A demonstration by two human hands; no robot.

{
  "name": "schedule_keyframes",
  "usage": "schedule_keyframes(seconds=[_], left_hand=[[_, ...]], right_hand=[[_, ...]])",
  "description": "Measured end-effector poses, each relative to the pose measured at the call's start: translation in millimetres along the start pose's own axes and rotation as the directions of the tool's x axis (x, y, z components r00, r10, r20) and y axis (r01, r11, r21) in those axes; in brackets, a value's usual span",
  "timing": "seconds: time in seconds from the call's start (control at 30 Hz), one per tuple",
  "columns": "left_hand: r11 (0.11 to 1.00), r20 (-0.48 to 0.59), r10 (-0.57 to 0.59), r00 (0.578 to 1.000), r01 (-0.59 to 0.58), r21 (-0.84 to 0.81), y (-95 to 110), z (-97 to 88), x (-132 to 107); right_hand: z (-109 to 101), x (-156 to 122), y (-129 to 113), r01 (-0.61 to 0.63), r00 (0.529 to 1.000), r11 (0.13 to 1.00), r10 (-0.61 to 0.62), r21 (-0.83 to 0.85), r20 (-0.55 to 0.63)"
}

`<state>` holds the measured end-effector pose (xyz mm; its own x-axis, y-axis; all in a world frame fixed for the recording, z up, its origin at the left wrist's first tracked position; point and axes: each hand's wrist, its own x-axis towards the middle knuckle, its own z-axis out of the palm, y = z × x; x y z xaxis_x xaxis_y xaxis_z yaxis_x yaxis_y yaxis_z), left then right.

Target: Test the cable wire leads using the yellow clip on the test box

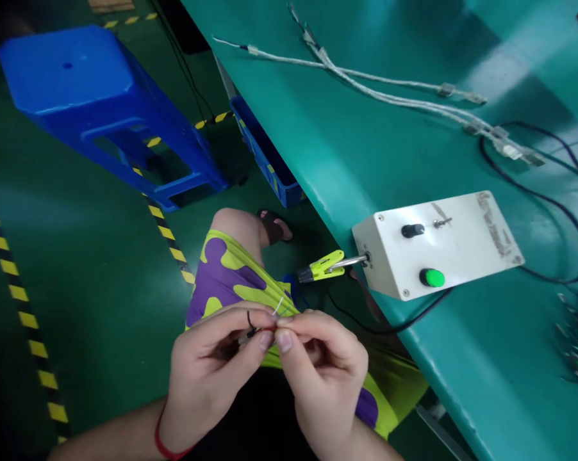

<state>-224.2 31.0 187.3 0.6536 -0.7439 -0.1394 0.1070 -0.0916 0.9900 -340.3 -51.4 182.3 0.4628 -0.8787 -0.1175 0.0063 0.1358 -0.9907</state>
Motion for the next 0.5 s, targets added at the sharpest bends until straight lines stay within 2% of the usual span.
schedule_keyframes(seconds=[0.07, 0.17, 0.27, 0.37, 0.5], left_hand=[[1.000, -0.007, 0.011, 1.000, -0.011, 0.003, 0.0, -3.5, 3.2], [0.998, -0.015, -0.056, 0.998, 0.055, -0.029, -0.9, -7.5, 7.4], [0.981, -0.017, -0.165, 0.986, 0.162, -0.111, -3.5, -9.5, 9.4], [0.965, -0.011, -0.206, 0.979, 0.201, -0.166, -5.5, -8.7, 9.2], [0.968, -0.048, -0.232, 0.972, 0.226, -0.110, 0.4, -3.3, 2.0]], right_hand=[[2.2, 2.6, 2.2, -0.012, 1.000, 1.000, 0.012, -0.008, 0.026], [3.2, 8.3, 5.0, -0.046, 0.997, 0.998, 0.044, 0.035, 0.068], [2.9, 13.3, 6.9, -0.074, 0.997, 0.994, 0.071, 0.083, 0.040], [3.7, 14.3, 9.4, -0.143, 0.990, 0.983, 0.142, 0.113, 0.021], [7.3, 6.5, 12.7, -0.203, 0.978, 0.966, 0.193, 0.157, 0.080]])
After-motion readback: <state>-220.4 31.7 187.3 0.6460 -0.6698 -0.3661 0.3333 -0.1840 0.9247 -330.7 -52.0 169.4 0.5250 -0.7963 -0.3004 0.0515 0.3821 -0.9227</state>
